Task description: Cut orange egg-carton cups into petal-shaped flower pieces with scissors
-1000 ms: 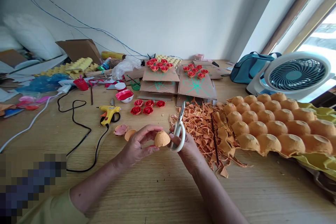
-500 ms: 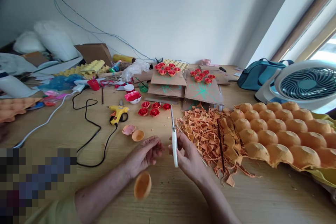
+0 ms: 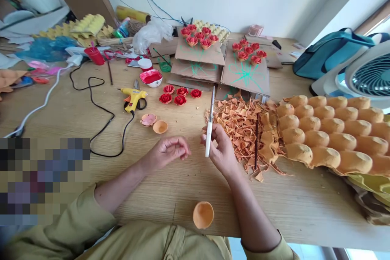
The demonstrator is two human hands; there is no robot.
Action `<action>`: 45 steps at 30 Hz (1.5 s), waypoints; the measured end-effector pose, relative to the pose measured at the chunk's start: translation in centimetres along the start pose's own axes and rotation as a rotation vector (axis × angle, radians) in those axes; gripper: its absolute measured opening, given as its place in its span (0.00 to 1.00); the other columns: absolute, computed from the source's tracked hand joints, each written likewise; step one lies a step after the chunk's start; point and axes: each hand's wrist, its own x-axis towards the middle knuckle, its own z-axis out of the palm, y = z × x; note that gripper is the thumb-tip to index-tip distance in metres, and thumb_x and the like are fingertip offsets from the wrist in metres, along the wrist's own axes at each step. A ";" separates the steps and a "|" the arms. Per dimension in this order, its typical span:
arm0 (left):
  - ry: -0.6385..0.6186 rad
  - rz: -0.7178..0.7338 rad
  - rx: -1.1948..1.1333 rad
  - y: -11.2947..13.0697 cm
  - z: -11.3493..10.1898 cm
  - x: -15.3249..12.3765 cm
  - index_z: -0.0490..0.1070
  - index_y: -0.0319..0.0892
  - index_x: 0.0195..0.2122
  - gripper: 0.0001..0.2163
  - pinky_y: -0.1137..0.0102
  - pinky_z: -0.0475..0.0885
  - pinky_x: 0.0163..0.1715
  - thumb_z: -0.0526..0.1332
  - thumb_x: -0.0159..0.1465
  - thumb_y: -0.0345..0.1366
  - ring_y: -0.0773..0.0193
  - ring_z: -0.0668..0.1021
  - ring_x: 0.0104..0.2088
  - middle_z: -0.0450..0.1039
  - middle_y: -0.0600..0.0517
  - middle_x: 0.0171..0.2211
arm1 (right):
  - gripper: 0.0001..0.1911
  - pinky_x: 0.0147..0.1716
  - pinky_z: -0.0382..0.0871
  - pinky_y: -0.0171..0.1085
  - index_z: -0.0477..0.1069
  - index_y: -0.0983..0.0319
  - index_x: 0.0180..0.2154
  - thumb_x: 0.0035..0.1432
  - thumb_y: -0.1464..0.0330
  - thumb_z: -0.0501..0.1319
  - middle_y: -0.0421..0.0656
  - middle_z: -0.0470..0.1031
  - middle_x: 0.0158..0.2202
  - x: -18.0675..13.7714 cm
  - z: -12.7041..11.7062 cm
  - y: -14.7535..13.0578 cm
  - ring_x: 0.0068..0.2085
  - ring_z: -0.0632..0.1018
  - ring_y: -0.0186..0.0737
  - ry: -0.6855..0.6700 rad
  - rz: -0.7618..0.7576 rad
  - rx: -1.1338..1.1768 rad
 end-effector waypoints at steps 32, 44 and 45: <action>0.161 0.328 0.599 -0.5 0.5 -0.9 0.74 0.46 0.37 0.09 0.66 0.68 0.51 0.58 0.63 0.25 0.56 0.75 0.51 0.71 0.44 0.51 | 0.13 0.34 0.64 0.37 0.69 0.57 0.44 0.58 0.62 0.66 0.39 0.69 0.32 -0.7 0.2 -0.4 0.33 0.69 0.39 -0.046 0.095 -0.097; 0.254 0.144 0.054 -0.7 0.5 -0.5 0.67 0.47 0.52 0.17 0.64 0.70 0.51 0.63 0.62 0.32 0.57 0.75 0.50 0.70 0.47 0.51 | 0.08 0.36 0.65 0.37 0.66 0.59 0.41 0.62 0.63 0.60 0.40 0.71 0.33 -1.6 -0.3 -1.0 0.35 0.71 0.40 -0.010 -0.002 -0.320; 0.256 0.085 -0.067 -0.8 0.3 -0.5 0.65 0.48 0.55 0.20 0.65 0.70 0.50 0.64 0.63 0.33 0.58 0.76 0.49 0.70 0.47 0.51 | 0.08 0.35 0.66 0.37 0.66 0.59 0.41 0.62 0.63 0.59 0.39 0.70 0.32 -1.7 -0.6 -1.0 0.34 0.71 0.39 -0.022 -0.014 -0.339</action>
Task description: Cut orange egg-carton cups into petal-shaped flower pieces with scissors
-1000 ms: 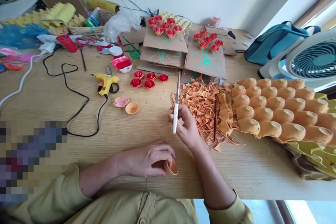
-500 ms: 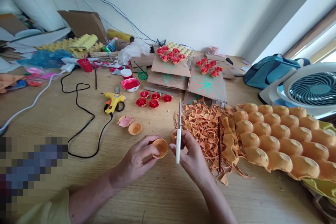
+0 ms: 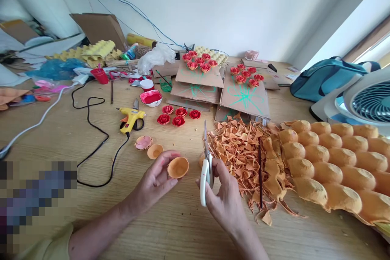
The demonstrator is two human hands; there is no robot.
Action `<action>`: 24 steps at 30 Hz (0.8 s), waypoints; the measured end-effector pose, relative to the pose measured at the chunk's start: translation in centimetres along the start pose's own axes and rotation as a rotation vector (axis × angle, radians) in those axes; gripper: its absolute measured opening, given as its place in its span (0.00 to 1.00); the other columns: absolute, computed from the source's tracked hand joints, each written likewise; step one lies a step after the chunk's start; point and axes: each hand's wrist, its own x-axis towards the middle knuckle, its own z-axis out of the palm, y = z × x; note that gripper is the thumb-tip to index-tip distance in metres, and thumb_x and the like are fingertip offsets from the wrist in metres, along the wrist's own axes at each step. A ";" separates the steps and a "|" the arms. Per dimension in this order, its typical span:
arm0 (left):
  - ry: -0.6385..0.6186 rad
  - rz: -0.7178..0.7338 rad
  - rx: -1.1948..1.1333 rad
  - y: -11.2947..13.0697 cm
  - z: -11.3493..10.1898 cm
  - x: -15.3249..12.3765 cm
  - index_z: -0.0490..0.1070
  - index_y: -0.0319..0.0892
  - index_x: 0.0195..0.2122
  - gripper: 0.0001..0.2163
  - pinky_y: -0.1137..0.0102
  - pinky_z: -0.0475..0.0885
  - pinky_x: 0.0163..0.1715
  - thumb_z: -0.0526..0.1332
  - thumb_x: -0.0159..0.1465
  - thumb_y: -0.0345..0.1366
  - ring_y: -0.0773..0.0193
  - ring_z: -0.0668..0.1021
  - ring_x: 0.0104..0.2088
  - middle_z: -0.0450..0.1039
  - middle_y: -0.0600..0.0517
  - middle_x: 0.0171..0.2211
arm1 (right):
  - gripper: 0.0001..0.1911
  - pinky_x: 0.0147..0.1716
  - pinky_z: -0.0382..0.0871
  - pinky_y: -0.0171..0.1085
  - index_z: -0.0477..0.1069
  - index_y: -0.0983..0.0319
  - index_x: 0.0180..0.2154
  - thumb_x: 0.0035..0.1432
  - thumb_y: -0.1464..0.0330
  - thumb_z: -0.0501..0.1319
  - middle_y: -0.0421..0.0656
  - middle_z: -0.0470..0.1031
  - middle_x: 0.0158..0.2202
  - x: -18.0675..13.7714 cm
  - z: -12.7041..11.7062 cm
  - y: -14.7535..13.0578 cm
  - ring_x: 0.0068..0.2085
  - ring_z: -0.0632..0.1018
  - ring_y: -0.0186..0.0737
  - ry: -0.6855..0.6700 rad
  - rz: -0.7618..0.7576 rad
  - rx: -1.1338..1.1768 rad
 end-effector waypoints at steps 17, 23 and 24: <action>0.137 0.036 -0.012 -0.1 -0.8 0.8 0.67 0.46 0.50 0.23 0.66 0.69 0.54 0.71 0.54 0.32 0.59 0.74 0.51 0.70 0.50 0.48 | 0.09 0.36 0.64 0.40 0.61 0.57 0.34 0.56 0.70 0.62 0.39 0.71 0.31 -0.6 -0.2 0.4 0.32 0.72 0.40 -0.143 -0.312 -0.448; 0.114 0.102 0.116 -0.1 -0.9 0.6 0.66 0.46 0.51 0.22 0.64 0.70 0.55 0.68 0.56 0.32 0.58 0.74 0.52 0.70 0.48 0.49 | 0.14 0.43 0.61 0.44 0.65 0.57 0.41 0.53 0.69 0.65 0.41 0.73 0.35 -0.3 -0.4 0.6 0.36 0.73 0.44 -0.092 -0.353 -0.508; 0.112 0.112 0.135 -0.2 -0.9 0.6 0.66 0.46 0.52 0.22 0.64 0.70 0.55 0.68 0.57 0.31 0.58 0.74 0.52 0.70 0.48 0.49 | 0.15 0.44 0.61 0.45 0.65 0.58 0.42 0.53 0.69 0.66 0.41 0.73 0.36 -0.2 -0.4 0.6 0.37 0.73 0.44 -0.081 -0.358 -0.509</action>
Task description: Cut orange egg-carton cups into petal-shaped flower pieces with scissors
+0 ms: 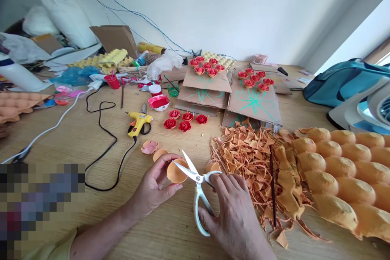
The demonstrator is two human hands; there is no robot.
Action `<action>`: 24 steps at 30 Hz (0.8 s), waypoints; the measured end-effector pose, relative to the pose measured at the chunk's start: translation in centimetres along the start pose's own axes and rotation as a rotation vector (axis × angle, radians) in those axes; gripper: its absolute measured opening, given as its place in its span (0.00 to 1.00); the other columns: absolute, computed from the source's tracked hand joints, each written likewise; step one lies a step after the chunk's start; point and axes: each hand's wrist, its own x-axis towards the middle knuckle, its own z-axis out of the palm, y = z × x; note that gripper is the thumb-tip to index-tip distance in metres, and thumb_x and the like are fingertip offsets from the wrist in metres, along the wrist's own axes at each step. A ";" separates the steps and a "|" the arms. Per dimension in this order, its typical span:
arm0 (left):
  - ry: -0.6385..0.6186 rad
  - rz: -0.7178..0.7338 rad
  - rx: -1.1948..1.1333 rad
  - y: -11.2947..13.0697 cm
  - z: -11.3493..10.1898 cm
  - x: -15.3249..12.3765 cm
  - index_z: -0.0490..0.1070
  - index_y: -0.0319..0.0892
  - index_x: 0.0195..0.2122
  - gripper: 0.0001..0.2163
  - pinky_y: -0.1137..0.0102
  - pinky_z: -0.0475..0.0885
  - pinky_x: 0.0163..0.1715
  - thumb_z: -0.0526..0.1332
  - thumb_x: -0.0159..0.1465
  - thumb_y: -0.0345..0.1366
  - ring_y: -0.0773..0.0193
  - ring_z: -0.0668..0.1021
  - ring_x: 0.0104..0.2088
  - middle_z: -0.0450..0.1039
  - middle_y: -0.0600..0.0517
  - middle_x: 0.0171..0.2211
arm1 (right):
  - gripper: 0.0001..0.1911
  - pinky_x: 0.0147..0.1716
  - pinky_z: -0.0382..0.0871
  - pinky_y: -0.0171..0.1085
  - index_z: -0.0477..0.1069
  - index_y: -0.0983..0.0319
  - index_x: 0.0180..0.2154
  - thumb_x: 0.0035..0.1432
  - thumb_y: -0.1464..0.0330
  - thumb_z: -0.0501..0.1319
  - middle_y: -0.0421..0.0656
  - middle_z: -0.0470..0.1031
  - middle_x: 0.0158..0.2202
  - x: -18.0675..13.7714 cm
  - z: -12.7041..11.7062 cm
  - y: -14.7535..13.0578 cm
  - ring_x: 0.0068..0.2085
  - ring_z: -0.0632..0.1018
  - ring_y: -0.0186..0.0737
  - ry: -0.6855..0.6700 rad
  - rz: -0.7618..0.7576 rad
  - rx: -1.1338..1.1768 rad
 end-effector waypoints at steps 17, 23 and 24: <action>-0.100 0.106 0.107 0.0 -0.3 0.2 0.63 0.45 0.51 0.21 0.64 0.71 0.53 0.65 0.57 0.27 0.59 0.75 0.50 0.71 0.46 0.49 | 0.16 0.55 0.56 0.49 0.65 0.57 0.43 0.52 0.67 0.65 0.41 0.74 0.39 -0.1 -0.3 0.0 0.40 0.74 0.44 -0.017 0.004 -0.011; -0.105 0.019 0.053 0.9 -0.5 0.5 0.65 0.44 0.49 0.20 0.62 0.70 0.53 0.65 0.56 0.26 0.58 0.75 0.50 0.72 0.46 0.47 | 0.10 0.51 0.60 0.49 0.62 0.57 0.35 0.53 0.69 0.63 0.39 0.71 0.33 0.1 -0.6 -0.3 0.35 0.73 0.42 -0.086 0.012 0.027; -0.101 -0.011 0.011 1.0 -0.5 0.5 0.65 0.44 0.48 0.19 0.62 0.70 0.53 0.65 0.55 0.27 0.58 0.75 0.49 0.72 0.47 0.46 | 0.10 0.51 0.61 0.49 0.61 0.57 0.35 0.53 0.69 0.63 0.39 0.71 0.33 0.1 -0.6 -0.3 0.35 0.72 0.42 -0.090 0.010 0.036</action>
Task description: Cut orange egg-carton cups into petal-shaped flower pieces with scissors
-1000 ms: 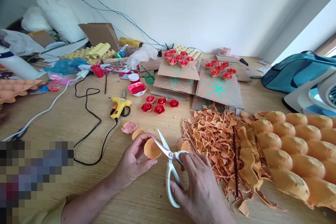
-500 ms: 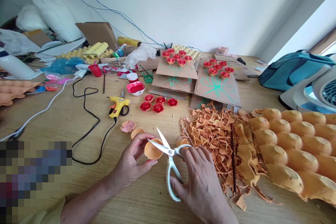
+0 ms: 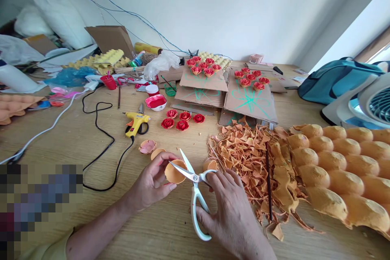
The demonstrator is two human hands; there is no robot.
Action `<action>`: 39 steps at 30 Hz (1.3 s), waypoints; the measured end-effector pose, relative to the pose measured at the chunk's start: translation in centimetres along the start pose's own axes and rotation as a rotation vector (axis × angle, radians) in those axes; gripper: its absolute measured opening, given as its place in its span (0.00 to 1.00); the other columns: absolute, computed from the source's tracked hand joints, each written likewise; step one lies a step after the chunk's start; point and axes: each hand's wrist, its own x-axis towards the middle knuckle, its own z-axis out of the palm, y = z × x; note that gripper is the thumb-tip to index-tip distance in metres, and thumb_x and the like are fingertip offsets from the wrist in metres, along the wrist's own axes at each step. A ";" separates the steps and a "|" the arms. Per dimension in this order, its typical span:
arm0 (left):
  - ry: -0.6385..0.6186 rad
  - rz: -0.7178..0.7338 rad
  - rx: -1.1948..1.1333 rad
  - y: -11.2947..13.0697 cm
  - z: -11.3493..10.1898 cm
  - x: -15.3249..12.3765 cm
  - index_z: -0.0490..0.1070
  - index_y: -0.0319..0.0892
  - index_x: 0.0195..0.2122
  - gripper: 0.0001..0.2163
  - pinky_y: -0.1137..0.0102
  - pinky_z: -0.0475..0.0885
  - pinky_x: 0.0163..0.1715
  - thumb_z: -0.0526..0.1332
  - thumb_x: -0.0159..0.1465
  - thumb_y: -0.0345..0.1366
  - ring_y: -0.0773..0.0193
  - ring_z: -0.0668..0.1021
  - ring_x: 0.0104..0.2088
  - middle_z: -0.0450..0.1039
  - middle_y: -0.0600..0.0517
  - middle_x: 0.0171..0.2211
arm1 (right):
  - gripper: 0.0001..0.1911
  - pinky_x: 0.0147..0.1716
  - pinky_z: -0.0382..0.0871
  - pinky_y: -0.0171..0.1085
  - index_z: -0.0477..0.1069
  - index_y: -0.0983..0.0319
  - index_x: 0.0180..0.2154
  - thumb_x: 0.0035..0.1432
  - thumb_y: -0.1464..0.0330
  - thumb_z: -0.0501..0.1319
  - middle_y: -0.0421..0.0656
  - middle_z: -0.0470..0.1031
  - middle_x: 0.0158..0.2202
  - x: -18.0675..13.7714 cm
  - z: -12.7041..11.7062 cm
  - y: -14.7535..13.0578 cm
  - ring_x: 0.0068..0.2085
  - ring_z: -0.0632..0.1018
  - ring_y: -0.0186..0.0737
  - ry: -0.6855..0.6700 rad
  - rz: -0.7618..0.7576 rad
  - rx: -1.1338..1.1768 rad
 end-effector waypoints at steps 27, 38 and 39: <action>-0.023 -0.033 -0.034 0.1 0.1 -0.2 0.66 0.46 0.46 0.20 0.61 0.70 0.54 0.65 0.54 0.26 0.58 0.75 0.49 0.72 0.48 0.47 | 0.12 0.50 0.61 0.48 0.58 0.57 0.31 0.54 0.68 0.63 0.35 0.67 0.27 -0.1 0.2 0.5 0.30 0.70 0.38 0.043 -0.060 -0.009; -0.010 -0.073 -0.097 -0.2 -0.3 -0.4 0.64 0.47 0.50 0.20 0.62 0.71 0.53 0.64 0.57 0.27 0.59 0.74 0.50 0.69 0.48 0.48 | 0.12 0.50 0.62 0.46 0.56 0.58 0.30 0.59 0.72 0.60 0.32 0.62 0.25 -0.4 0.2 0.8 0.26 0.66 0.33 0.027 -0.073 -0.003; -0.010 -0.079 -0.113 -0.2 -0.3 -0.4 0.64 0.47 0.49 0.20 0.62 0.71 0.52 0.64 0.57 0.28 0.59 0.74 0.49 0.69 0.48 0.47 | 0.11 0.51 0.62 0.47 0.56 0.58 0.30 0.59 0.72 0.60 0.32 0.62 0.25 -0.4 0.2 0.9 0.25 0.66 0.33 0.023 -0.069 0.001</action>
